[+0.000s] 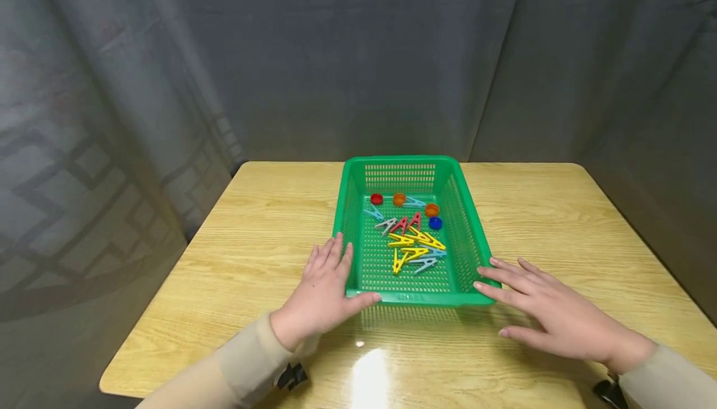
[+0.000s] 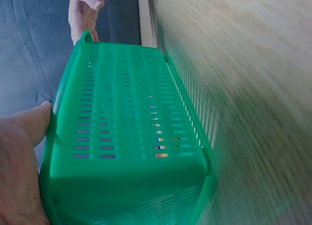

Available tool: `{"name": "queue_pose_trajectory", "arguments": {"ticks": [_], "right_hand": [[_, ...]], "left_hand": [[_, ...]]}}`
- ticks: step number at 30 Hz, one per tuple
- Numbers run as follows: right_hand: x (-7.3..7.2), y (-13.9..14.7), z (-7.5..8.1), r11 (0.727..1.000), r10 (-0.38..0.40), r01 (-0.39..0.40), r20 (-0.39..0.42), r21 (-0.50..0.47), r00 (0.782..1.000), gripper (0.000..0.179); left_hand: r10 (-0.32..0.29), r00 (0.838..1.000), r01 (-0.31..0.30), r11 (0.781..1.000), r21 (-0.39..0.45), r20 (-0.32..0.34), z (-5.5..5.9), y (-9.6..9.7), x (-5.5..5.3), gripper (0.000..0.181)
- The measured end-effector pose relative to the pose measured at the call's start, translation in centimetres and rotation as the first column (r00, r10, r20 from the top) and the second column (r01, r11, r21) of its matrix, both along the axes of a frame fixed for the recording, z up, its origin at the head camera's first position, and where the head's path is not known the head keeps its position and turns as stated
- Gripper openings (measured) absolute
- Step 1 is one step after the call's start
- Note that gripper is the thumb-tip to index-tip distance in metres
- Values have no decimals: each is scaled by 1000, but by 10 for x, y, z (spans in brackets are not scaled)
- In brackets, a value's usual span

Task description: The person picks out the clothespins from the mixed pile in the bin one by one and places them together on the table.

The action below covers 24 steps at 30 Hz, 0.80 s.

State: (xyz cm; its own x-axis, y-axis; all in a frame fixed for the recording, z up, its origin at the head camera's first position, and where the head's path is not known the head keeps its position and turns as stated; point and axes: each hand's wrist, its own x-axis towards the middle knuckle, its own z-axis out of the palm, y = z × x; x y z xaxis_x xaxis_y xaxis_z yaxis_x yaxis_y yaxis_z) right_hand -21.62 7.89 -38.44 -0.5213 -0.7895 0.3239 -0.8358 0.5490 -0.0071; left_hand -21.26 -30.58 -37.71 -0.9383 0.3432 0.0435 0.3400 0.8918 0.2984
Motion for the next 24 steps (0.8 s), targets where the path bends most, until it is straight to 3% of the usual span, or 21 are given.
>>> {"name": "queue_pose_trajectory", "arguments": {"ticks": [15,20,24], "right_hand": [[-1,1,1,1000,4,-4,-28,27,1000,76],[-2,0,0,1000,17,-17,-28,6,999,76],[-3,-1,-1,998,43,-45,-45,-37,998,74]], "left_hand": [[-18,1000,18,1000,21,1,-4,0,0,106],[-102,995,102,995,12,-5,-1,-10,-5,97],[-190,982,190,981,34,-13,2,-25,-16,88]]}}
